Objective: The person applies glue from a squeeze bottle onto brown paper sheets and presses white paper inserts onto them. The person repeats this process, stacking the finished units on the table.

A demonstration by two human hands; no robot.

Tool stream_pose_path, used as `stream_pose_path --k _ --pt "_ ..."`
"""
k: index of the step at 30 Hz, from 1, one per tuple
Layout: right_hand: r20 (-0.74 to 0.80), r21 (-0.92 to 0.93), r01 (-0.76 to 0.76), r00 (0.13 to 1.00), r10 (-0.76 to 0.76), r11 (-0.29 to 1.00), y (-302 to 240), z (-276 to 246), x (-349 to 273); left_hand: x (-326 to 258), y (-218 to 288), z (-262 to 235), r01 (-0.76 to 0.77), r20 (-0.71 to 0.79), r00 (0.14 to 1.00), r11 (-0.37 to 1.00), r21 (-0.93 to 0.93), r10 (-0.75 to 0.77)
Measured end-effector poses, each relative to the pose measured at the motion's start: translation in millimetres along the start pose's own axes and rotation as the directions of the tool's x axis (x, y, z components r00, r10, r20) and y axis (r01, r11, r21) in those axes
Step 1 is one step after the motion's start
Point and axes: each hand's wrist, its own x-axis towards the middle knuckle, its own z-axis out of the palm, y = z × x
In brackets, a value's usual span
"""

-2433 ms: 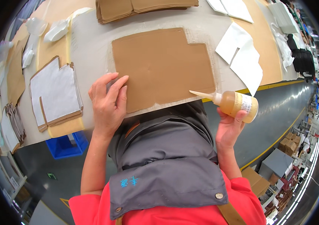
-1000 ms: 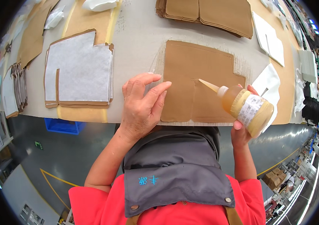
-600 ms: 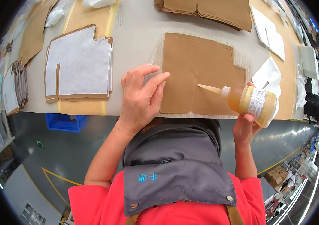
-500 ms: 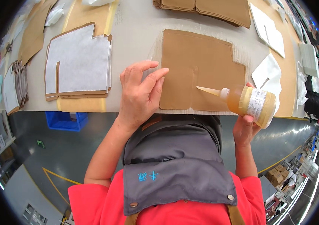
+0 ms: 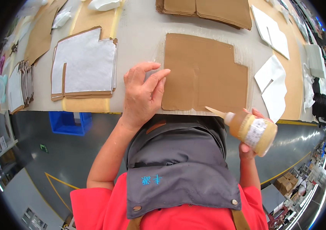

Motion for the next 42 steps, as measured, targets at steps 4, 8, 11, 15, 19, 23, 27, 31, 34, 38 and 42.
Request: stream_pose_path --k 4,8,11,15,19,23,27,31,34,38,42 --pt "-0.162 0.363 -0.291 0.916 0.368 0.885 -24 -4 29 0 0 1 0.004 -0.019 1.0 1.0 -0.014 -0.004" --pt "-0.133 0.492 -0.208 0.942 0.309 0.845 -17 18 71 2 1 -1 0.019 -0.011 1.0 1.0 -0.012 -0.019" --pt "-0.047 0.384 -0.179 0.976 0.213 0.906 -12 45 79 1 0 0 0.023 0.002 1.0 1.0 -0.021 -0.023" --pt "0.021 0.312 -0.179 0.983 0.182 0.933 2 58 82 0 -1 1 0.025 0.0 1.0 0.999 -0.033 -0.025" --pt "0.026 0.345 -0.198 0.979 0.202 0.917 3 59 80 1 0 -1 0.029 0.004 1.0 0.999 -0.021 -0.029" --pt "0.058 0.247 -0.176 0.984 0.167 0.953 8 50 72 1 0 -1 0.026 0.003 1.0 0.999 -0.026 -0.026" --pt "0.059 0.215 -0.174 0.984 0.165 0.961 3 48 62 1 -1 -1 0.015 -0.004 1.0 1.0 -0.018 -0.015" --pt "0.079 0.207 -0.188 0.981 0.176 0.96 -3 46 53 0 -1 0 0.006 -0.012 1.0 1.0 -0.007 -0.006" --pt "0.097 0.21 -0.197 0.979 0.181 0.958 -3 41 43 -1 -2 1 0.0 -0.022 1.0 1.0 -0.004 0.0" --pt "0.105 0.216 -0.187 0.98 0.167 0.958 -4 38 31 0 0 1 -0.004 -0.023 1.0 1.0 -0.007 0.004" --pt "0.094 0.23 -0.188 0.981 0.171 0.955 -6 43 26 -1 -1 0 -0.008 -0.038 0.999 1.0 -0.013 0.008"
